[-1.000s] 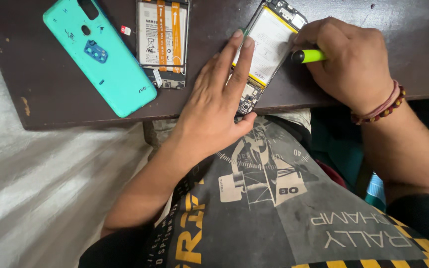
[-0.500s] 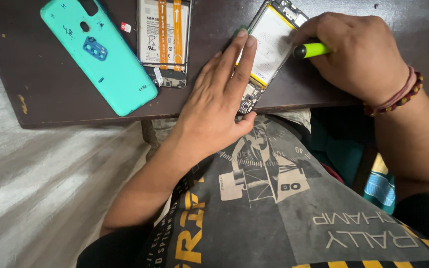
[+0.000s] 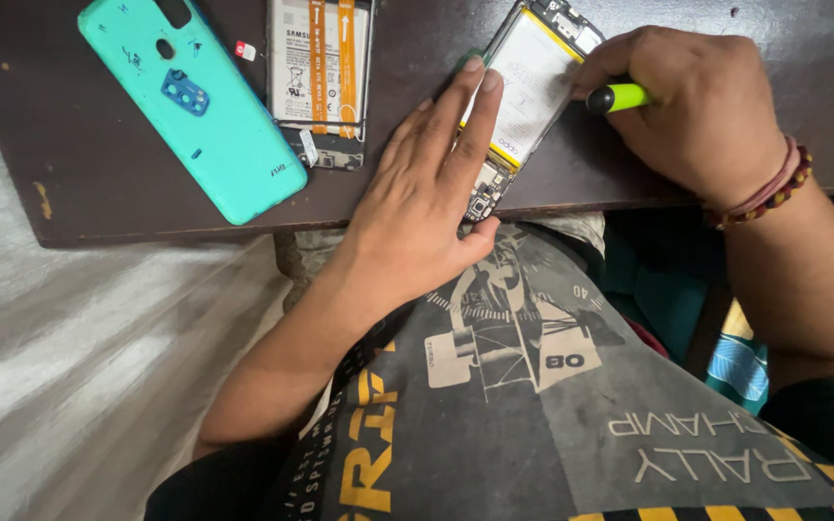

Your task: The person pries open an Oppo smartphone with a green-handled pry tool, working around the edges of the phone body, then works the tool under the battery to lift and separate it from the phone frame. A second disassembled phone and its battery sit on the table beside the work area.

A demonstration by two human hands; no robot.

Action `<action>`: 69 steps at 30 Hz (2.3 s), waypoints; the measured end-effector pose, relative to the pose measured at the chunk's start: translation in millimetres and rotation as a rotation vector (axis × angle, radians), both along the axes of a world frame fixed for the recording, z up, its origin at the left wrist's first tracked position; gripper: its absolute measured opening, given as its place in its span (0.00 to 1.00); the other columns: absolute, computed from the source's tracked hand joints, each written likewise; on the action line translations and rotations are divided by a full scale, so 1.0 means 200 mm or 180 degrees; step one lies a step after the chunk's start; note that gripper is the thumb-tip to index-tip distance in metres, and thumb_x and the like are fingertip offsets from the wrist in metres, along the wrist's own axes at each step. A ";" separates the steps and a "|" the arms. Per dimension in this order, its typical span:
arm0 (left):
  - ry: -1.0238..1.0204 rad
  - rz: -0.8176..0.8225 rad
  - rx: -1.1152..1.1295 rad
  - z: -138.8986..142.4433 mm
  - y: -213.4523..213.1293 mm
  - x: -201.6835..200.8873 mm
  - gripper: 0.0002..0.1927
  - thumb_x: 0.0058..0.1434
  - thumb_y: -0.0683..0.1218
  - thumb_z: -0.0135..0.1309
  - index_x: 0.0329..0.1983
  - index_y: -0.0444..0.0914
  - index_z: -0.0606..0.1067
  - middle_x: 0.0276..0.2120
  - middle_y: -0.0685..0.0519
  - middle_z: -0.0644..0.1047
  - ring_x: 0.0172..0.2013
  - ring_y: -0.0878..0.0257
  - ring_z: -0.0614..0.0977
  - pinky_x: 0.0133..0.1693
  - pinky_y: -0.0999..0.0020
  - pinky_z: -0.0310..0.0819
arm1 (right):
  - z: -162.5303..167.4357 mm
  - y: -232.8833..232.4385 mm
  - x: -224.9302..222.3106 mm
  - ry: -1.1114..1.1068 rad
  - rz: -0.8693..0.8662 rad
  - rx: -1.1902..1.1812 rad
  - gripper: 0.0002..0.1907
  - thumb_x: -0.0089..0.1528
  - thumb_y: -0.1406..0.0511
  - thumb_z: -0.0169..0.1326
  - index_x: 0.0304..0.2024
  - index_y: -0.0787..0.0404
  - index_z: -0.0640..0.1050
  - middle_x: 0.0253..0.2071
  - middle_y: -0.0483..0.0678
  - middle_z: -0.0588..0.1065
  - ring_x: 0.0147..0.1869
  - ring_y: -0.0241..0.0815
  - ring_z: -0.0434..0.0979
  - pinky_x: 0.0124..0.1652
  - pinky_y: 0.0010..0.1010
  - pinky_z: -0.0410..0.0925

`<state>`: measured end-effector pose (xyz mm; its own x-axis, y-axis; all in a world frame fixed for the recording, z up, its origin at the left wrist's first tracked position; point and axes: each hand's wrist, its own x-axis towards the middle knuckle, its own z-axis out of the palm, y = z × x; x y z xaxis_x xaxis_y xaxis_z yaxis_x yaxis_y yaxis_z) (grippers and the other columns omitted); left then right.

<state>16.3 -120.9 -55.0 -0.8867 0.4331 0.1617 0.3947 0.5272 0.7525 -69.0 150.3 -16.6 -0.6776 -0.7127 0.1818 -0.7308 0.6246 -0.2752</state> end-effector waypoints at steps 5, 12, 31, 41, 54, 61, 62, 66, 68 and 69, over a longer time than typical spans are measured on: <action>-0.0046 -0.0013 -0.0017 0.00 0.00 0.00 0.61 0.55 0.49 0.70 0.81 0.39 0.41 0.78 0.41 0.48 0.76 0.43 0.59 0.77 0.50 0.53 | 0.03 -0.01 -0.02 0.0066 0.0070 0.0199 0.05 0.63 0.71 0.63 0.40 0.57 0.81 0.39 0.46 0.79 0.39 0.47 0.80 0.40 0.34 0.72; 0.0028 -0.0003 -0.0024 0.00 -0.01 0.00 0.60 0.55 0.48 0.69 0.81 0.40 0.41 0.78 0.41 0.49 0.76 0.43 0.59 0.77 0.50 0.53 | 0.07 -0.03 -0.04 -0.0067 0.0140 0.0202 0.08 0.63 0.70 0.61 0.44 0.57 0.82 0.39 0.46 0.80 0.42 0.48 0.80 0.40 0.34 0.72; 0.0136 0.0004 -0.0084 -0.02 -0.01 -0.01 0.60 0.54 0.47 0.68 0.81 0.38 0.40 0.78 0.40 0.49 0.76 0.43 0.59 0.76 0.50 0.54 | 0.00 0.02 -0.04 -0.0520 -0.0292 -0.0100 0.09 0.67 0.65 0.69 0.45 0.60 0.81 0.41 0.51 0.79 0.41 0.51 0.80 0.40 0.36 0.72; 0.0143 0.0032 -0.0072 -0.02 -0.01 -0.01 0.59 0.54 0.47 0.67 0.81 0.39 0.42 0.78 0.42 0.49 0.76 0.44 0.59 0.77 0.51 0.54 | 0.01 0.03 0.01 -0.0168 -0.0356 -0.0261 0.14 0.60 0.68 0.72 0.41 0.66 0.80 0.38 0.53 0.76 0.43 0.53 0.79 0.44 0.38 0.71; 0.0141 0.0045 -0.0135 -0.01 -0.01 -0.01 0.58 0.54 0.48 0.67 0.80 0.39 0.43 0.78 0.42 0.49 0.76 0.45 0.59 0.76 0.50 0.53 | 0.03 -0.05 0.02 0.0031 -0.0221 0.0039 0.12 0.56 0.71 0.65 0.42 0.55 0.85 0.45 0.47 0.79 0.38 0.48 0.81 0.37 0.36 0.74; 0.0093 0.0039 -0.0127 0.00 -0.01 -0.01 0.58 0.53 0.48 0.67 0.80 0.39 0.44 0.77 0.41 0.50 0.75 0.45 0.59 0.75 0.49 0.53 | 0.07 -0.07 -0.01 0.0154 0.0125 0.0044 0.06 0.59 0.69 0.63 0.39 0.59 0.81 0.45 0.46 0.79 0.42 0.47 0.82 0.38 0.35 0.74; 0.0100 0.0038 -0.0123 0.00 -0.01 -0.01 0.58 0.53 0.48 0.67 0.80 0.39 0.43 0.78 0.41 0.50 0.75 0.45 0.59 0.75 0.49 0.53 | 0.08 -0.07 -0.01 0.0160 0.0155 0.0098 0.07 0.58 0.69 0.63 0.39 0.59 0.81 0.43 0.46 0.80 0.40 0.47 0.82 0.37 0.35 0.74; 0.0089 0.0036 -0.0109 -0.01 -0.01 -0.01 0.59 0.53 0.48 0.67 0.80 0.39 0.43 0.78 0.41 0.50 0.75 0.45 0.60 0.75 0.50 0.53 | 0.07 -0.05 -0.01 0.0026 0.0119 0.0299 0.06 0.64 0.66 0.63 0.44 0.56 0.81 0.44 0.44 0.80 0.45 0.47 0.82 0.42 0.36 0.74; 0.0078 0.0037 -0.0111 -0.01 -0.01 -0.01 0.59 0.53 0.48 0.67 0.80 0.39 0.44 0.78 0.41 0.50 0.75 0.45 0.60 0.75 0.50 0.54 | 0.06 -0.04 -0.02 0.0000 0.0122 0.0340 0.06 0.64 0.65 0.63 0.43 0.56 0.81 0.42 0.45 0.80 0.44 0.48 0.82 0.41 0.36 0.73; 0.0070 0.0038 -0.0115 -0.01 -0.01 -0.01 0.59 0.53 0.48 0.67 0.80 0.39 0.44 0.77 0.41 0.50 0.75 0.44 0.60 0.75 0.50 0.53 | 0.05 -0.03 -0.02 -0.0016 0.0124 0.0360 0.06 0.63 0.65 0.63 0.43 0.56 0.81 0.42 0.45 0.80 0.44 0.48 0.82 0.41 0.36 0.73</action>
